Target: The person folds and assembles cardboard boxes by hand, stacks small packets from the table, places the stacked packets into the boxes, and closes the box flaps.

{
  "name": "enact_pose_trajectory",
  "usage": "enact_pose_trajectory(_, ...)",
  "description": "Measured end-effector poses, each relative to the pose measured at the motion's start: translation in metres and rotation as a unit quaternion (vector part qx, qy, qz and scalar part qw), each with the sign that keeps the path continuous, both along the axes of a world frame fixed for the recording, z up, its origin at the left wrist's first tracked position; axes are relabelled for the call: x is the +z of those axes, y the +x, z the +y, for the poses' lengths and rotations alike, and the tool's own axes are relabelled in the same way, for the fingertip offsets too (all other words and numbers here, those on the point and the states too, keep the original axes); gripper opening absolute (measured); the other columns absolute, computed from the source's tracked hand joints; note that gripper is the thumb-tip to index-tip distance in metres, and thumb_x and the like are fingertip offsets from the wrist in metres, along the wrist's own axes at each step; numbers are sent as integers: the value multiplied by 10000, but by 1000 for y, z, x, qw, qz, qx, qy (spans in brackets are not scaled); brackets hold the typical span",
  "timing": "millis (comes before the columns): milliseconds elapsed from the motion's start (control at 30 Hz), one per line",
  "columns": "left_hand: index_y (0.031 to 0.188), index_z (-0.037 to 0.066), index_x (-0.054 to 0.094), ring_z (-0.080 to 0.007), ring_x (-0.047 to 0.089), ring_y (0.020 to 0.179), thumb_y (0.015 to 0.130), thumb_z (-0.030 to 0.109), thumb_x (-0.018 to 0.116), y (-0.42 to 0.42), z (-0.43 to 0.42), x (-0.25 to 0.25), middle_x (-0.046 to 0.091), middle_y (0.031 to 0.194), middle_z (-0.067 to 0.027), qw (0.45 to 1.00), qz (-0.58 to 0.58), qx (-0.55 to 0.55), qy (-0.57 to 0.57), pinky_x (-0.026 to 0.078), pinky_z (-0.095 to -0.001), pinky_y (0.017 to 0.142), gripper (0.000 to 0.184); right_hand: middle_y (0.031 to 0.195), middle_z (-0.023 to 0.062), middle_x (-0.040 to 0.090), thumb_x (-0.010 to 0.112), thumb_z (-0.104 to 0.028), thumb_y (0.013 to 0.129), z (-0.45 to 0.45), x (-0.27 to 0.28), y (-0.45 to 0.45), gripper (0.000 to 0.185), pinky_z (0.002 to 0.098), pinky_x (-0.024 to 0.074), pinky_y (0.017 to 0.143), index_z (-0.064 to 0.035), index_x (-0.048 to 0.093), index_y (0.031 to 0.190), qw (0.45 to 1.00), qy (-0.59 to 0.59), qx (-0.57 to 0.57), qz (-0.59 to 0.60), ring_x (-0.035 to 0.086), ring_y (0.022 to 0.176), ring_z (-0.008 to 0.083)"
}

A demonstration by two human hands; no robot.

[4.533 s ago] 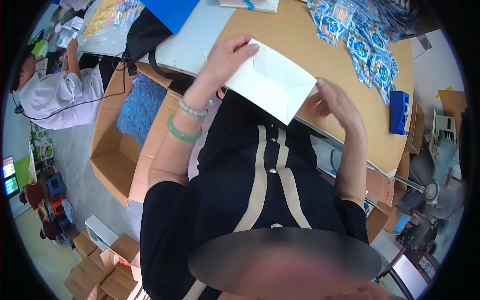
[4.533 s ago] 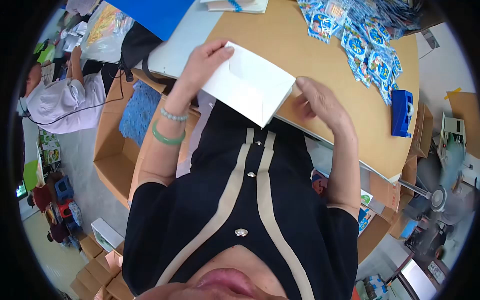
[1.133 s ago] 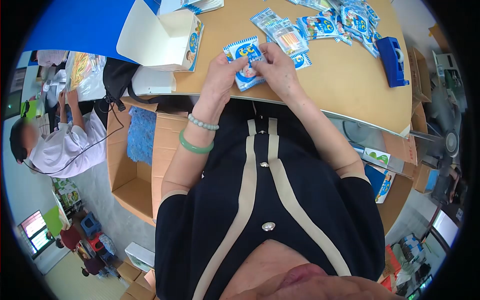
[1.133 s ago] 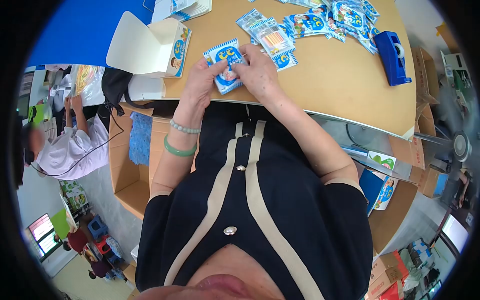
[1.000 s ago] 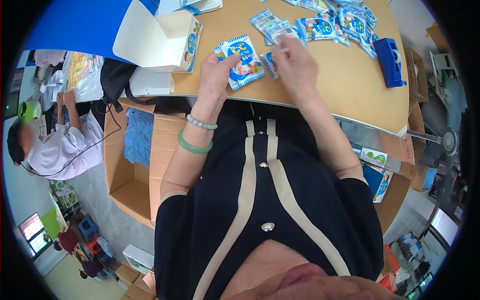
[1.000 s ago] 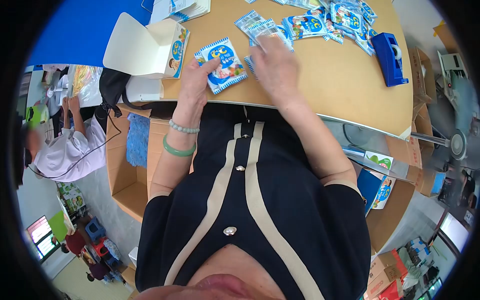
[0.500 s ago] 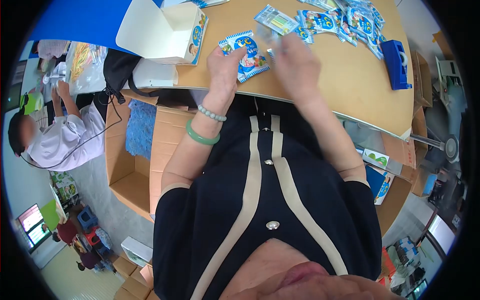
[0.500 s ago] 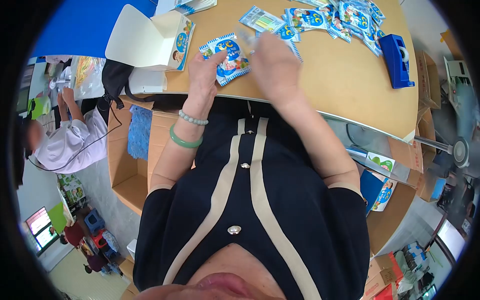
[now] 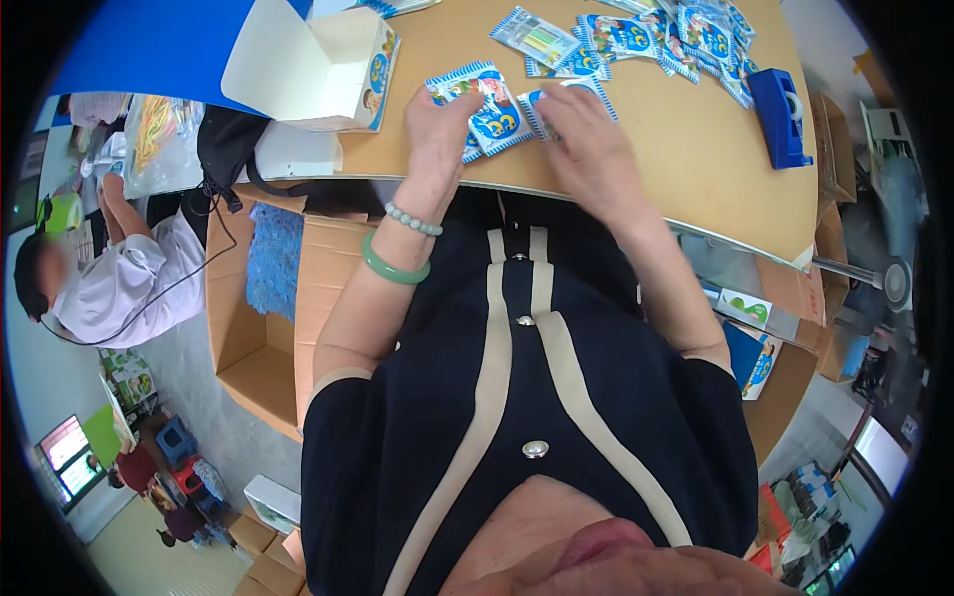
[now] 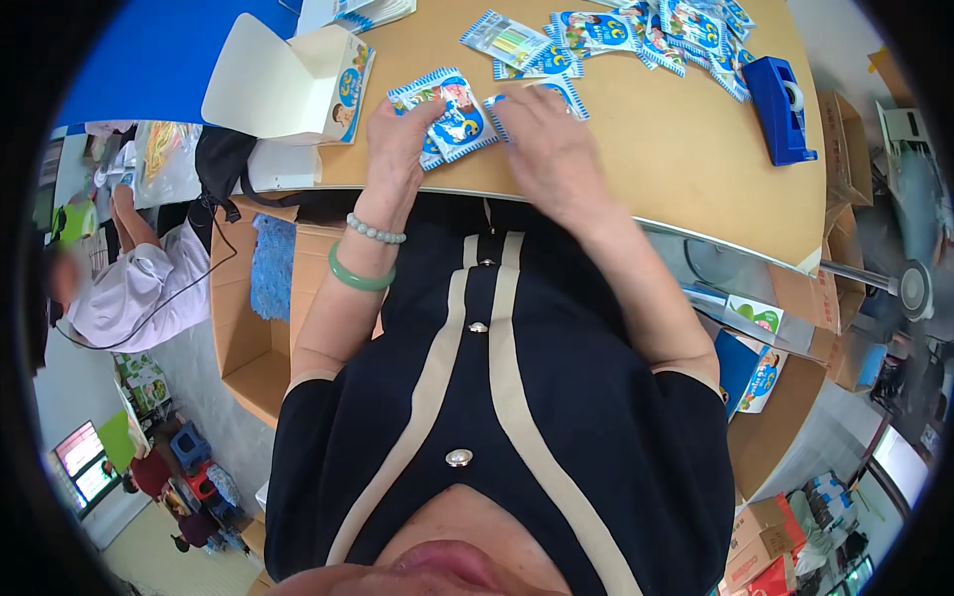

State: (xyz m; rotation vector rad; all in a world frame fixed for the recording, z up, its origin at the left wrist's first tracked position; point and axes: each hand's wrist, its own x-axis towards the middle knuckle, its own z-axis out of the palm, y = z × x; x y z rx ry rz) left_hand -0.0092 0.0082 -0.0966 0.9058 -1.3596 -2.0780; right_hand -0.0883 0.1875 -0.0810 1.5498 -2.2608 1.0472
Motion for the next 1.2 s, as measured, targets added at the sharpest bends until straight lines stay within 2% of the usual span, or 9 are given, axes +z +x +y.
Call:
enact_pose_trajectory(300,1043,-44,620,-184,703,802,790,-52,689,3,2,3,711,963,-120,999,-27,35,-25,576,-303,687,262,1161,92,644,634,-188,893,13,-14,-42,249,431,505,848,-63,636,1109,978,177,-39,107,597,1075,330)
enact_pose_trajectory(400,1045,-45,614,-176,694,798,803,-26,692,6,3,0,709,962,-116,997,-35,47,-56,566,-298,690,255,1069,84,639,589,-263,941,-15,-5,-23,261,431,494,841,-60,653,1094,970,128,-137,-153,595,1033,320)
enact_pose_trajectory(500,1052,-42,605,-162,679,798,828,23,696,0,11,-4,704,961,-106,994,-15,31,-99,554,-292,691,250,1044,121,621,549,-312,972,-56,-2,3,316,426,483,864,-46,655,1104,964,72,-79,-243,588,1015,329)
enact_pose_trajectory(633,1066,-30,592,-145,654,808,866,113,693,0,12,2,693,953,-92,992,35,69,-97,537,-290,688,266,1087,158,605,521,-334,964,-70,-7,17,327,433,496,884,-65,646,1100,957,40,-69,-278,603,1022,364)
enact_pose_trajectory(800,1087,-14,588,-138,651,822,895,134,675,-4,5,1,685,955,-78,993,-53,-4,-106,541,-290,686,258,1118,191,587,528,-380,953,-64,-16,-2,394,433,486,912,-56,640,1147,950,64,18,-306,594,1041,376)
enact_pose_trajectory(933,1073,-14,601,-138,666,809,889,87,673,-10,-3,-15,691,955,-78,994,-55,11,-98,549,-283,681,222,1017,147,606,570,-255,925,-58,4,-13,372,389,458,909,-34,606,1223,936,95,80,-329,569,1014,311)
enact_pose_trajectory(1067,1029,-35,614,-155,679,786,850,94,677,-6,-4,-18,705,928,-102,992,-65,30,-107,550,-302,675,230,1025,165,628,602,-268,905,-59,16,-50,386,401,468,898,-15,600,1196,953,178,-30,-244,590,1027,326)
enact_pose_trajectory(1133,1023,-38,622,-153,686,772,835,65,670,-7,-4,-14,709,926,-107,990,-83,35,-105,556,-300,666,220,991,167,654,615,-269,905,-65,-22,-82,300,432,506,833,-25,625,1079,959,184,-142,160,631,999,329)
enact_pose_trajectory(1200,1025,-37,623,-150,685,769,833,58,665,-6,-8,-12,710,928,-106,992,-71,37,-100,557,-299,664,218,973,164,658,618,-264,905,-67,-16,-91,273,445,513,810,-34,622,1051,957,204,-149,141,640,977,334)
